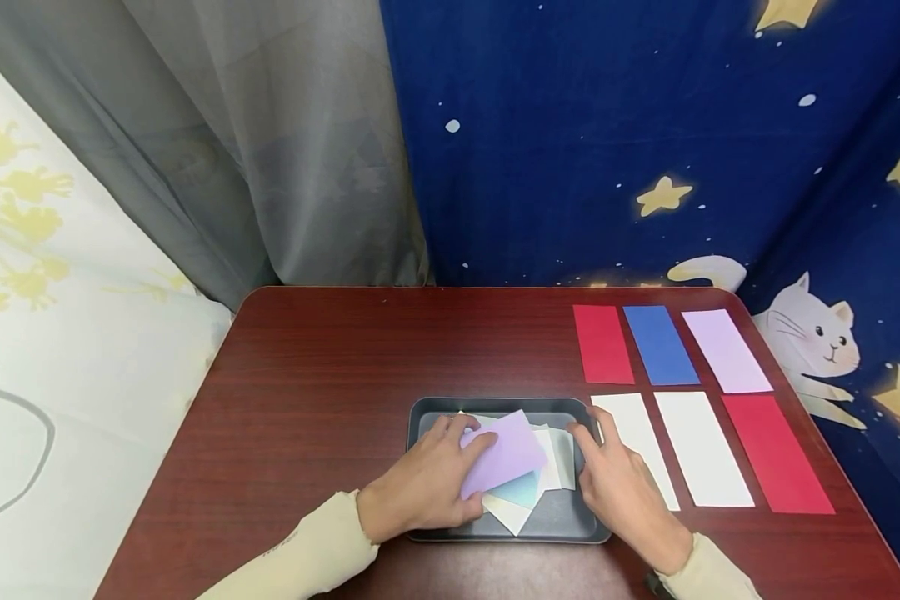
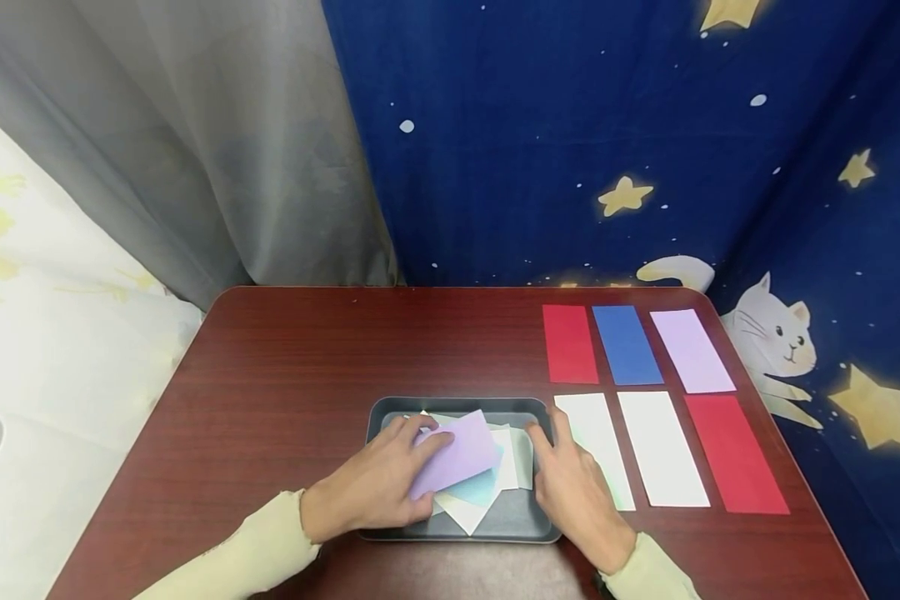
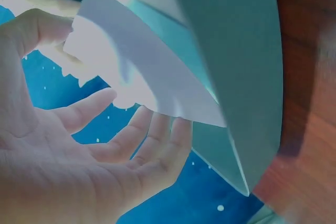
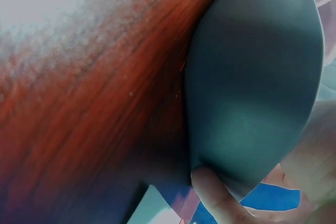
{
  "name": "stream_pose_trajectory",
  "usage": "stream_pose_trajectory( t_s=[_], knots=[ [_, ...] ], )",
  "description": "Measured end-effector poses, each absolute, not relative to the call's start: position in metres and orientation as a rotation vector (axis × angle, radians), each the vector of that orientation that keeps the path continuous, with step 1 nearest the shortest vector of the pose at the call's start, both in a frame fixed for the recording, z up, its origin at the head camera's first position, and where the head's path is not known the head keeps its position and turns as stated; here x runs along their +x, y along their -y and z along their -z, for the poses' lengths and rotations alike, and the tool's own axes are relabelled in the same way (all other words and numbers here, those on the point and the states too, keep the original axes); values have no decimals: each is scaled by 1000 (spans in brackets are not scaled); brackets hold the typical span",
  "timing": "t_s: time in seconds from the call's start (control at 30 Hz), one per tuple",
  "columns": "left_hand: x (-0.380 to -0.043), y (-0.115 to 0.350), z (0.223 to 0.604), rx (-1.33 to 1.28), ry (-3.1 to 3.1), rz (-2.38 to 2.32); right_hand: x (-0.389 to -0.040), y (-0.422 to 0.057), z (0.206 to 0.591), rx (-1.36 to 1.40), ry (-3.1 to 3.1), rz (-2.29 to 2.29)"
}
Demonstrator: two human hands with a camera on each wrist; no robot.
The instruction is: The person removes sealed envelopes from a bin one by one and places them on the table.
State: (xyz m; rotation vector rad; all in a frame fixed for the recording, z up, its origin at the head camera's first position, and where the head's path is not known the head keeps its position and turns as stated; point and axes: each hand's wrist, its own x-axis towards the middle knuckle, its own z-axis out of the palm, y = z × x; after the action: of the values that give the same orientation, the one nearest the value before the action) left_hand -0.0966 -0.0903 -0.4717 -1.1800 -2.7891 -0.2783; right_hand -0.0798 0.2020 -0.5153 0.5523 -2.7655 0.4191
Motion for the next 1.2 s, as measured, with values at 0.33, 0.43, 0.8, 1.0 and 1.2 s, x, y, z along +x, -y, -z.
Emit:
stream_pose_trajectory(
  t_s=[0.33,0.43,0.8,1.0,1.2],
  knots=[
    [-123,102,459,-1086,2762,391,-80,-202,515,541,2773,-411],
    [-136,107,457,-1039,2763,437,-80,-202,516,552,2759,-402],
    [-182,129,455,-749,2937,464,-80,-201,516,566,2742,-393],
    [-203,138,456,-633,3012,519,-80,-202,518,575,2727,-386],
    [-225,147,465,-514,3101,530,-80,-201,519,573,2727,-376]
  ],
)
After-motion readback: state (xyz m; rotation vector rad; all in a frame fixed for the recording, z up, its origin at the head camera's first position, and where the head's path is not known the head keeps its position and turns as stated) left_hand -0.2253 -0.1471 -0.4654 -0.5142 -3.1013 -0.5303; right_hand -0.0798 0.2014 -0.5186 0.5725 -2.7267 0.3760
